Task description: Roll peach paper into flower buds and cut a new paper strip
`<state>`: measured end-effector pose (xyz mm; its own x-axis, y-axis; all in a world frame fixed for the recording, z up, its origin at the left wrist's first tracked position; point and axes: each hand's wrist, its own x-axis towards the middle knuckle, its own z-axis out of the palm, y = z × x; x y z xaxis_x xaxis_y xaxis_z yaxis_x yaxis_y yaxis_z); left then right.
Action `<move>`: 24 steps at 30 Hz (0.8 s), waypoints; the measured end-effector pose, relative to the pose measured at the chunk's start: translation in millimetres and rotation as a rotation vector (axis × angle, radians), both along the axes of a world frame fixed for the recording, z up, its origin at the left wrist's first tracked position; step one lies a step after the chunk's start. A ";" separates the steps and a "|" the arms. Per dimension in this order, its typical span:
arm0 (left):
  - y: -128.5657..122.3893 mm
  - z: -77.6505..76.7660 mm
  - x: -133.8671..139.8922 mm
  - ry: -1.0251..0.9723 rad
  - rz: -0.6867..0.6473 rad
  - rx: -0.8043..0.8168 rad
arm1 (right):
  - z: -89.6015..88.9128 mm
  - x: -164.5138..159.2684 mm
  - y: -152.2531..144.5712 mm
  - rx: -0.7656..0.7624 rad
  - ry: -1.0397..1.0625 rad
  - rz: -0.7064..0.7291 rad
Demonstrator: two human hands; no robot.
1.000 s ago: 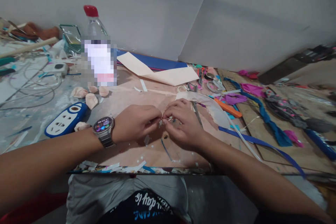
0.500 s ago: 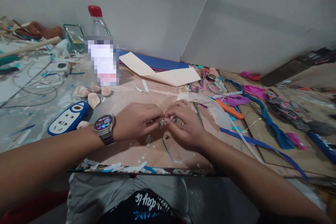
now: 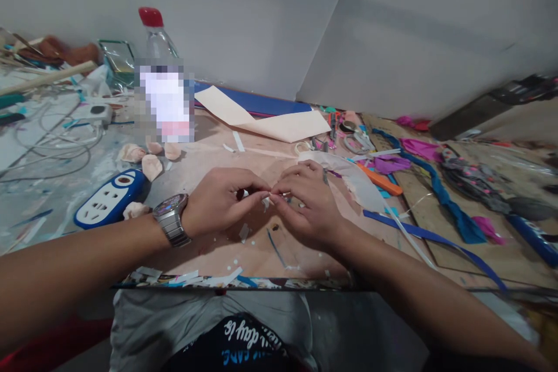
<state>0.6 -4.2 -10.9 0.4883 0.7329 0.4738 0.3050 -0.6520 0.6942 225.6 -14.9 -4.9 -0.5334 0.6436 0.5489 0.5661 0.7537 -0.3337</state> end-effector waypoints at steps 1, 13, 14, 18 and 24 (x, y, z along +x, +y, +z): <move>-0.1 -0.6 0.0 -0.006 -0.007 0.011 | -0.3 0.0 -0.2 0.011 0.001 -0.009; -1.4 4.3 1.0 -0.047 0.006 -0.033 | 0.4 0.4 1.6 0.054 0.045 -0.080; -1.8 5.3 1.2 -0.048 0.008 -0.056 | 0.5 0.3 1.5 0.049 0.045 -0.079; -1.6 7.0 1.5 -0.056 0.027 -0.142 | 1.4 -0.6 -0.2 0.033 0.043 -0.062; 0.5 5.3 2.9 -0.078 -0.016 -0.316 | 1.8 -0.9 -2.0 0.030 0.038 -0.053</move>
